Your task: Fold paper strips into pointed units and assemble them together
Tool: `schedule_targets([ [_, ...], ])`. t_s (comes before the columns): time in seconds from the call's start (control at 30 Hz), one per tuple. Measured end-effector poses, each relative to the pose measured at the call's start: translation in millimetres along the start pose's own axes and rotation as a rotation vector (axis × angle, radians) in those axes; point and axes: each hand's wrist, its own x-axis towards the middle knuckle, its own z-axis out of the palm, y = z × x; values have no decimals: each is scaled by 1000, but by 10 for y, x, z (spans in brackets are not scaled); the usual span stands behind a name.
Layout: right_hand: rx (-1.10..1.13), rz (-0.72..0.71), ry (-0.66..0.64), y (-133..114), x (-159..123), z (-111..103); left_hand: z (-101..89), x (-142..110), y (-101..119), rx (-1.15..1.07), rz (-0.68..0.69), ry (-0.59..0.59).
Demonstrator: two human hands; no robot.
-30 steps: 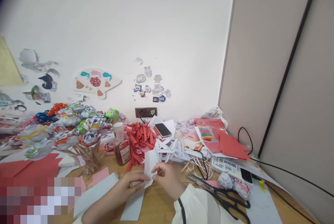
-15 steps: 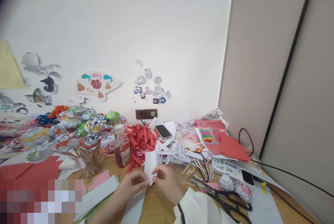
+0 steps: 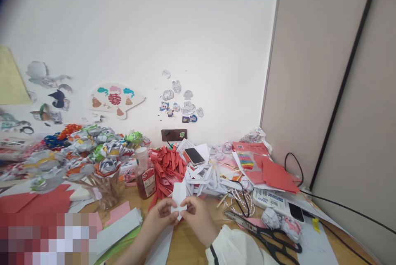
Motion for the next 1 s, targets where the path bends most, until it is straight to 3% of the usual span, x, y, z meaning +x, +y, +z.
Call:
schedule_targets([
  [0.17, 3, 25, 18, 9, -6, 20, -1, 4, -8, 10, 6, -6],
  [0.37, -21, 32, 10, -24, -19, -22, -86, 36, -22, -63, -83, -63],
  [0.57, -17, 32, -16, 23, -4, -3, -63, 38, -23, -1, -99, -14],
  [1.0, 67, 59, 52, 85, -10, 95, -32, 40, -41, 116, -30, 18],
])
